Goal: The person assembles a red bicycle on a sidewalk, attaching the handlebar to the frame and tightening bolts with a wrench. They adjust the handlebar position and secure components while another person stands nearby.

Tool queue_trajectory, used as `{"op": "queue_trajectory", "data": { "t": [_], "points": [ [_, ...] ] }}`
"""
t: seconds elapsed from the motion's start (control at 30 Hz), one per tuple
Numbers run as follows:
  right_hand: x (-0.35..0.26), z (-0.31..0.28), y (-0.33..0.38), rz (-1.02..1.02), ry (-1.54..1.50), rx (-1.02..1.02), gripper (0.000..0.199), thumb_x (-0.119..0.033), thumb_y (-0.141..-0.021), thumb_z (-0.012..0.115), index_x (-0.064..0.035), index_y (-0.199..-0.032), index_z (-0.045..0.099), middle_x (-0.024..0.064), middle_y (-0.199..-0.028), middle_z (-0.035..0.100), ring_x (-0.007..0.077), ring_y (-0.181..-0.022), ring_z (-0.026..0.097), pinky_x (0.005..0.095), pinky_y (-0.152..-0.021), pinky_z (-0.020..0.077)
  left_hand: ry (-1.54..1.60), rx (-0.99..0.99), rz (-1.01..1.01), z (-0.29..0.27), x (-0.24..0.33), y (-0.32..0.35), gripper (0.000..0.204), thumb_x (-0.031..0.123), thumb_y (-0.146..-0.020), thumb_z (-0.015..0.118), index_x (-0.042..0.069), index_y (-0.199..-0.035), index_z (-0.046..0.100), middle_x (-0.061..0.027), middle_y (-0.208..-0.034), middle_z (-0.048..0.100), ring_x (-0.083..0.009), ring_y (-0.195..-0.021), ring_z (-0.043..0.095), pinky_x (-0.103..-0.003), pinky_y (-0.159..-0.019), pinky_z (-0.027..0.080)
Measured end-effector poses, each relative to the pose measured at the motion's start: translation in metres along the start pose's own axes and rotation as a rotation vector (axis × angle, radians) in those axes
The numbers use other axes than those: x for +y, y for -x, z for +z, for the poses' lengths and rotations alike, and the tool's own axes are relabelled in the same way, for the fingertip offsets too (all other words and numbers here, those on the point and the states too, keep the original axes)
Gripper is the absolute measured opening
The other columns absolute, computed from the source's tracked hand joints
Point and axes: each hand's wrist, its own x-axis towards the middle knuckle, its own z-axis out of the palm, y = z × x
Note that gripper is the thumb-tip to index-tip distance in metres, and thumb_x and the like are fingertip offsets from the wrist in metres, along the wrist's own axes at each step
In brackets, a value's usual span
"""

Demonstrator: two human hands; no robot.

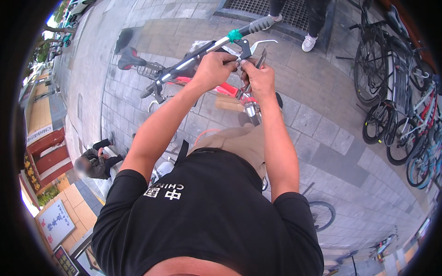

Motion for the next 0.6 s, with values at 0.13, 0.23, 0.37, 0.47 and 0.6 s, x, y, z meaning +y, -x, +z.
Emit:
{"op": "queue_trajectory", "data": {
  "t": [0.13, 0.23, 0.37, 0.47, 0.6],
  "points": [
    [-0.002, 0.007, 0.002, 0.084, -0.095, 0.057, 0.014, -0.013, -0.092, 0.078, -0.004, -0.083, 0.071, 0.0031, -0.067, 0.063, 0.0123, -0.051, 0.056, 0.0288, -0.046, 0.0418, -0.032, 0.122, 0.105, 0.013, -0.014, 0.002, 0.03, 0.018, -0.095, 0.074, -0.002, -0.118, 0.077, -0.0211, -0.1, 0.079, -0.0329, -0.095, 0.077, -0.04, -0.085, 0.058],
    [-0.005, 0.01, 0.005, 0.153, -0.152, 0.106, 0.013, -0.011, -0.09, 0.08, -0.0045, -0.083, 0.07, 0.0033, -0.068, 0.063, 0.0127, -0.052, 0.057, 0.0293, -0.046, 0.0426, -0.027, 0.142, 0.149, 0.015, -0.019, 0.001, 0.029, 0.017, -0.095, 0.074, -0.002, -0.117, 0.077, -0.0213, -0.099, 0.078, -0.0328, -0.094, 0.077, -0.04, -0.085, 0.058],
    [-0.006, 0.012, 0.007, 0.136, -0.152, 0.135, 0.012, -0.01, -0.089, 0.08, -0.004, -0.086, 0.071, 0.0033, -0.07, 0.064, 0.0125, -0.052, 0.057, 0.0292, -0.046, 0.043, 0.047, 0.078, 0.107, 0.011, -0.016, 0.002, 0.029, 0.018, -0.096, 0.072, -0.003, -0.117, 0.076, -0.0201, -0.097, 0.078, -0.0291, -0.089, 0.077, -0.039, -0.083, 0.058],
    [0.0, 0.008, 0.004, 0.103, -0.148, 0.108, 0.011, -0.011, -0.09, 0.079, -0.004, -0.087, 0.072, 0.0028, -0.07, 0.064, 0.012, -0.052, 0.056, 0.0288, -0.047, 0.0429, 0.035, 0.02, 0.117, 0.006, -0.015, 0.002, 0.029, 0.02, -0.1, 0.068, -0.003, -0.115, 0.076, -0.0183, -0.094, 0.078, -0.0265, -0.087, 0.077, -0.038, -0.082, 0.058],
    [0.006, 0.003, 0.0, 0.057, -0.12, 0.023, 0.012, -0.013, -0.093, 0.078, -0.0044, -0.086, 0.072, 0.0017, -0.068, 0.062, 0.0113, -0.052, 0.055, 0.0282, -0.047, 0.0425, 0.115, -0.006, 0.085, 0.008, -0.019, -0.003, 0.032, 0.026, -0.104, 0.059, -0.004, -0.105, 0.071, -0.0226, -0.085, 0.073, -0.0399, -0.085, 0.073, -0.047, -0.078, 0.056]
  ]
}}
